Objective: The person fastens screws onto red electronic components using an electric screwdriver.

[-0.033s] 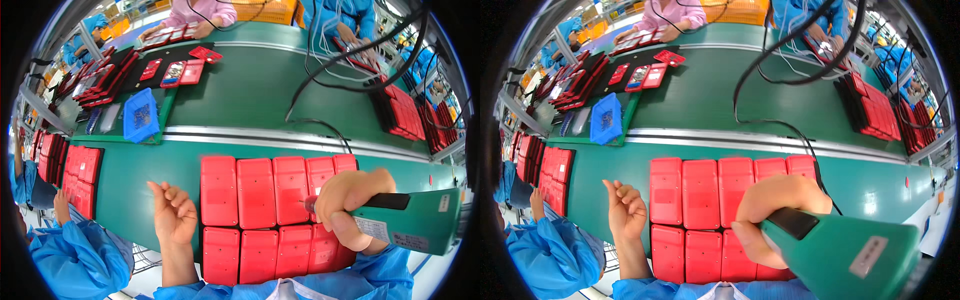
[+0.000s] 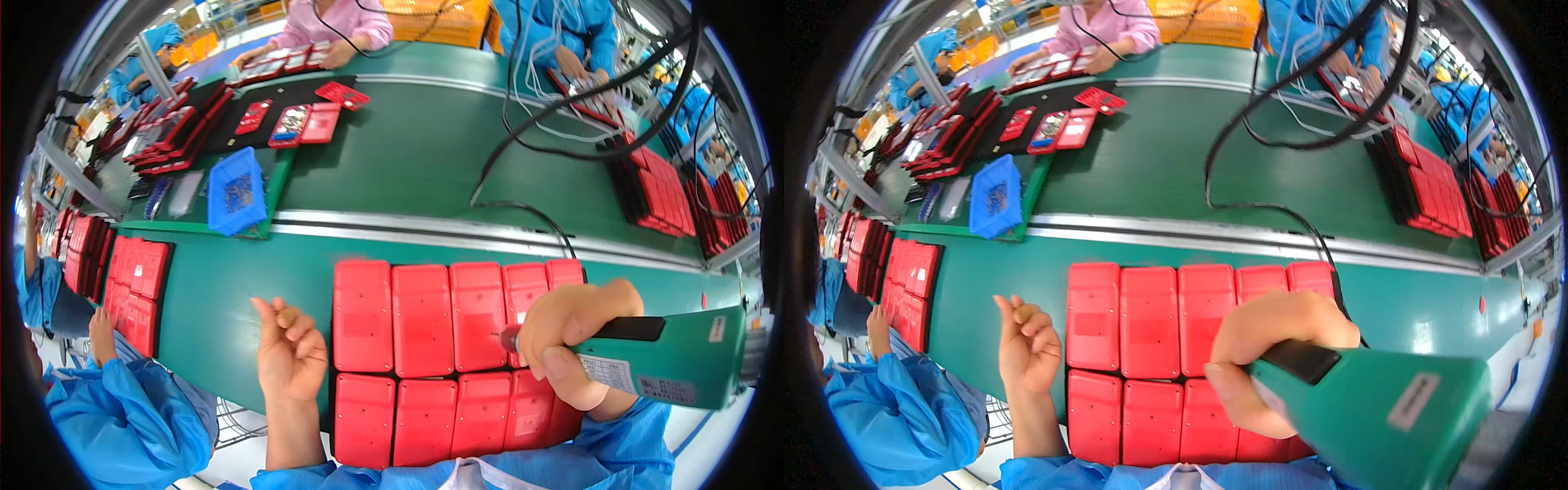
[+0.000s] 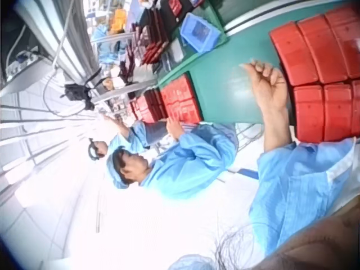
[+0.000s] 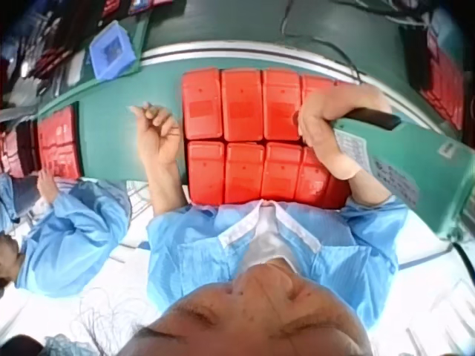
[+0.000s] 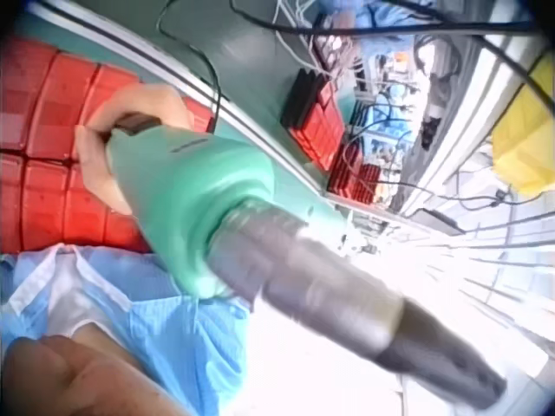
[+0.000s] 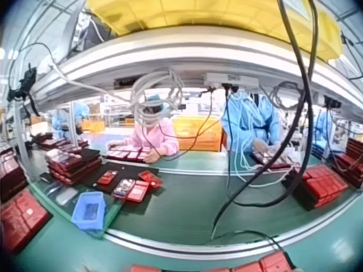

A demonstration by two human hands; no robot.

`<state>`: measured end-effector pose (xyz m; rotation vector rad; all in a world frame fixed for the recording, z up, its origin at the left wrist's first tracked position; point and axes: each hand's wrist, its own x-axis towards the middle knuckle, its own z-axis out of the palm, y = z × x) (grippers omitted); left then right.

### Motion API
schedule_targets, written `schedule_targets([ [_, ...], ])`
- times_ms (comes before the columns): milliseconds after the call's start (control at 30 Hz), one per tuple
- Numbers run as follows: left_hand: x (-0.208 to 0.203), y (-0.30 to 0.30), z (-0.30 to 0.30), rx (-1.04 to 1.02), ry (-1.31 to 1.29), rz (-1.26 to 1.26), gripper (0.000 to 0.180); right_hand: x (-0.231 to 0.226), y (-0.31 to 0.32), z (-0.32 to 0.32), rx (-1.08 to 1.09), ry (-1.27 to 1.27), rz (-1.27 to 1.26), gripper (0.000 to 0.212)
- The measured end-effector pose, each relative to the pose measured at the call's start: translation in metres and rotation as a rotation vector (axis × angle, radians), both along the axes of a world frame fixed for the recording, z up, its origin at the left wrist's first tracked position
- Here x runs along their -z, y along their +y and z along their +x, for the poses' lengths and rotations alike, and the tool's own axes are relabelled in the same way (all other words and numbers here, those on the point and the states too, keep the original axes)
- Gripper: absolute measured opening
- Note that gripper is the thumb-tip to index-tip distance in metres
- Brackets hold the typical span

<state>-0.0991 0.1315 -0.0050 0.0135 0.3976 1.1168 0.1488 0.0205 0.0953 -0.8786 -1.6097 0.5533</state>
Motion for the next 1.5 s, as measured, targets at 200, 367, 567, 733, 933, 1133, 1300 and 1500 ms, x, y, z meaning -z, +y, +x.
schedule_targets([
  [200,-0.012,-0.005,0.011,0.081,0.213,0.031,0.017,0.007,-0.006,0.002,-0.150,0.279,0.018,0.030],
  [367,-0.008,-0.010,0.005,0.111,0.178,0.104,0.018,0.007,-0.012,-0.002,-0.003,0.415,-0.079,0.027],
  [567,-0.020,-0.013,0.001,0.112,0.192,0.174,0.020,-0.019,-0.015,-0.006,0.011,0.475,0.042,0.031],
  [733,-0.037,-0.019,0.012,0.198,0.077,0.144,0.017,-0.034,-0.014,-0.029,0.085,0.465,0.149,0.036],
  [933,-0.049,-0.033,0.030,0.520,0.064,0.145,0.023,-0.026,-0.018,-0.034,0.115,0.480,0.164,0.035],
  [1133,-0.069,-0.048,0.053,0.575,0.282,0.113,0.024,-0.032,-0.023,-0.031,0.104,0.551,0.226,0.032],
  [1300,-0.058,-0.055,0.070,0.726,0.310,0.208,0.021,-0.045,-0.038,-0.035,0.025,0.589,0.248,0.025],
  [1500,-0.054,-0.064,0.080,0.783,0.366,0.197,0.021,-0.037,-0.029,-0.030,-0.027,0.552,0.395,0.027],
])
